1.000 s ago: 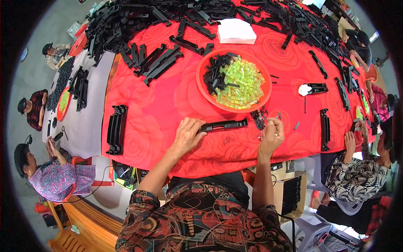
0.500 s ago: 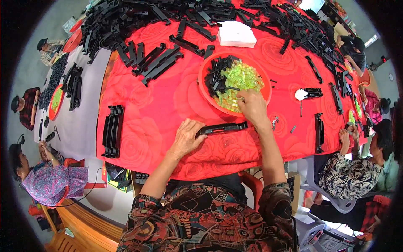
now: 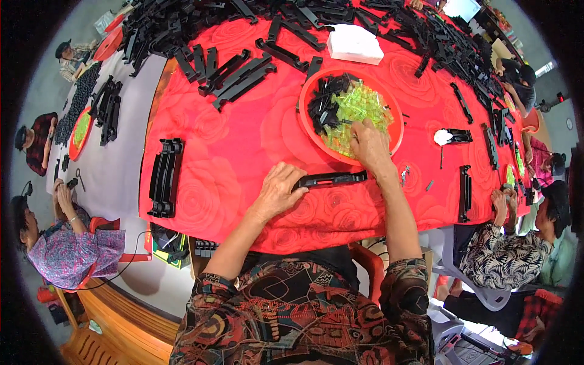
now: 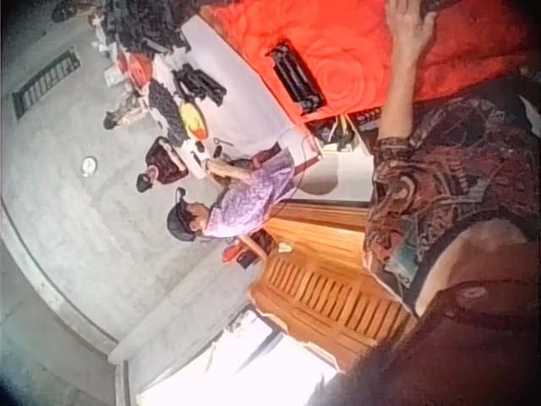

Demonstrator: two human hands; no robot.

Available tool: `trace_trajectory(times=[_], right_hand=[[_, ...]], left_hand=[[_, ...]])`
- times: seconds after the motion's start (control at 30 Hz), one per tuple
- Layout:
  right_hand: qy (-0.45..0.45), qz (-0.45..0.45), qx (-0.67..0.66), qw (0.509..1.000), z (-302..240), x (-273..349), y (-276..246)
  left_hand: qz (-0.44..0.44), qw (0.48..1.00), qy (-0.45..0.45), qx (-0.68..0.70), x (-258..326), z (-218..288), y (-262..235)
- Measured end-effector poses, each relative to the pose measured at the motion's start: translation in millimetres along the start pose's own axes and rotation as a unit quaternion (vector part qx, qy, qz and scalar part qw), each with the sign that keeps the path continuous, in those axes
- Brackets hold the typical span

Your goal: The person assembles black plastic housings by hand, fitting small translucent green parts into them.

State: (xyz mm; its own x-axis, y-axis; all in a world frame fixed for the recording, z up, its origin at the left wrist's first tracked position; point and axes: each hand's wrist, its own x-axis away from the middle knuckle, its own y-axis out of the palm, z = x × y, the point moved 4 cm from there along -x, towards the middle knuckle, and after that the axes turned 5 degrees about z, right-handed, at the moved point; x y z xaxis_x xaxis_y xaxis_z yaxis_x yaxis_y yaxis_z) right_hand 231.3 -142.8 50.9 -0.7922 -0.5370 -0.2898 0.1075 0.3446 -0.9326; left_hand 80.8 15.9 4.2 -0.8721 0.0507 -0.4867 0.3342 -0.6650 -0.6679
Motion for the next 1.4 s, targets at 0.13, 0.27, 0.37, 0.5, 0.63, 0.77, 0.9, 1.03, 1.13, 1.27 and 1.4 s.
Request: trace_trajectory(times=[0.13, 0.27, 0.37, 0.5, 0.63, 0.77, 0.9, 1.03, 1.13, 1.27, 1.4], right_hand=[[-0.015, 0.089, -0.08, 0.993, -8.1, 4.6, -29.6], [0.051, 0.178, -0.262, 0.947, -19.9, 28.4, -51.1], [0.14, 0.164, -0.354, 0.91, -22.2, 60.3, -44.9], [0.24, 0.176, -0.513, 0.805, -22.4, 100.4, -4.5], [0.287, 0.211, -0.493, 0.794, -29.8, 120.1, 19.5], [0.282, 0.228, -0.484, 0.796, -40.6, 122.6, 30.8], [0.284, 0.209, -0.419, 0.837, -50.8, 121.6, 33.3], [0.26, 0.218, -0.434, 0.834, -52.1, 119.4, 36.6], [0.294, 0.178, -0.439, 0.83, -49.6, 119.4, 40.3], [0.295, 0.181, -0.435, 0.831, -49.6, 120.8, 45.2], [0.213, 0.221, -0.344, 0.887, -50.7, 118.5, 35.6]], left_hand=[[-0.007, 1.0, -0.002, -0.017, -1.7, -0.8, 1.1], [-0.01, 1.0, -0.006, -0.012, 2.7, -0.8, 0.0], [-0.03, 1.0, -0.006, 0.003, 3.4, 4.3, 0.3], [-0.058, 0.997, 0.028, 0.032, 4.1, 6.2, 4.2], [-0.074, 0.997, 0.027, 0.02, 5.2, 8.8, 4.3], [-0.085, 0.996, 0.01, 0.025, 7.0, 7.3, 5.5], [-0.077, 0.997, 0.001, -0.007, 8.2, 9.8, 4.5], [-0.082, 0.996, -0.019, -0.026, 8.2, 11.0, 4.1], [-0.079, 0.996, -0.017, -0.023, 9.4, 9.7, 4.9], [-0.074, 0.997, -0.012, -0.02, 9.8, 10.5, 5.1], [-0.037, 0.996, 0.067, -0.041, 4.1, 25.5, 2.4]])
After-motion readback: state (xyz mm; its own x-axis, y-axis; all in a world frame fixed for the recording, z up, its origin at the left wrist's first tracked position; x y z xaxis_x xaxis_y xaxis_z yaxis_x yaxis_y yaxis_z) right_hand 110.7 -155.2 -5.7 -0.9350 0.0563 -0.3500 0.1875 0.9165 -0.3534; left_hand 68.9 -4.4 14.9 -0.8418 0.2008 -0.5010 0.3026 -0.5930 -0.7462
